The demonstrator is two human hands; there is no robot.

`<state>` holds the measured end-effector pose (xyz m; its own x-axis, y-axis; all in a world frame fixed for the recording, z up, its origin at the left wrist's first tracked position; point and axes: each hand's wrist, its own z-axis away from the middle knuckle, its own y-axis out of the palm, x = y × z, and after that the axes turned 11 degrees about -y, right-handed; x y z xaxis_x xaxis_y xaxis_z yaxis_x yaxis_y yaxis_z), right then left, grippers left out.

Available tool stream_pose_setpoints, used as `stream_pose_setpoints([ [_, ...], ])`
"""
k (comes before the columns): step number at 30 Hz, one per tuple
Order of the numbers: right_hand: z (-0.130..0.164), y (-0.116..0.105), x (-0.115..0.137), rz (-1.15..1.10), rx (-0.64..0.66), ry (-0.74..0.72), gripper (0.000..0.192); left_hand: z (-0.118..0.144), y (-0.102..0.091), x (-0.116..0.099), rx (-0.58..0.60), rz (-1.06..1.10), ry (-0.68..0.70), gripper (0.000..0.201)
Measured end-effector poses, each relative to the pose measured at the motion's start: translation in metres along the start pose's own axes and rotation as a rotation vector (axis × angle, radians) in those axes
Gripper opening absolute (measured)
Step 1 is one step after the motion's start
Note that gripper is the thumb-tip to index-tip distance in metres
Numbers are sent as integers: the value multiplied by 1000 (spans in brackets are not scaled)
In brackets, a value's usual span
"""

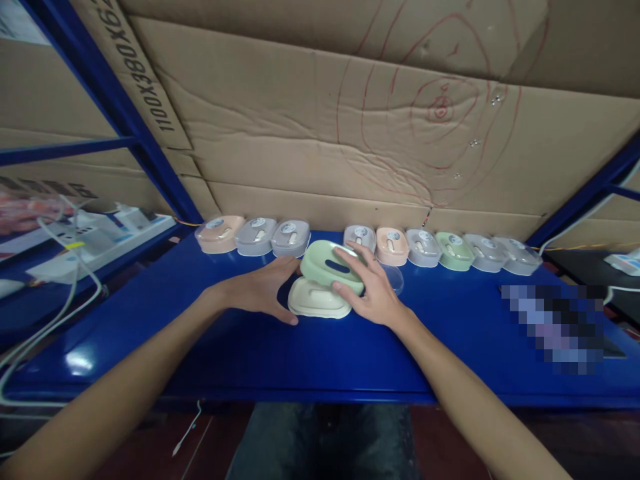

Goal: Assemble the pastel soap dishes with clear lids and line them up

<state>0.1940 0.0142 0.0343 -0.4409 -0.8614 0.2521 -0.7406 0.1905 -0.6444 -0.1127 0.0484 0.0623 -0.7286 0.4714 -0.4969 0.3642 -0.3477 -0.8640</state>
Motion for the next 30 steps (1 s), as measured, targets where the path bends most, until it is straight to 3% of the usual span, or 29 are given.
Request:
stream_pose_setpoints([
  [6,-1,3,8,80,261,-96,62,5,-7,3,-16,63,-3,115],
  [15,-4,10,19,128,402,-187,63,7,-4,-7,-35,50,-9,125],
  [23,-3,13,21,151,455,-198,62,4,1,-16,-2,57,97,80],
  [30,-3,15,21,109,466,-172,62,1,3,-16,-8,9,112,64],
])
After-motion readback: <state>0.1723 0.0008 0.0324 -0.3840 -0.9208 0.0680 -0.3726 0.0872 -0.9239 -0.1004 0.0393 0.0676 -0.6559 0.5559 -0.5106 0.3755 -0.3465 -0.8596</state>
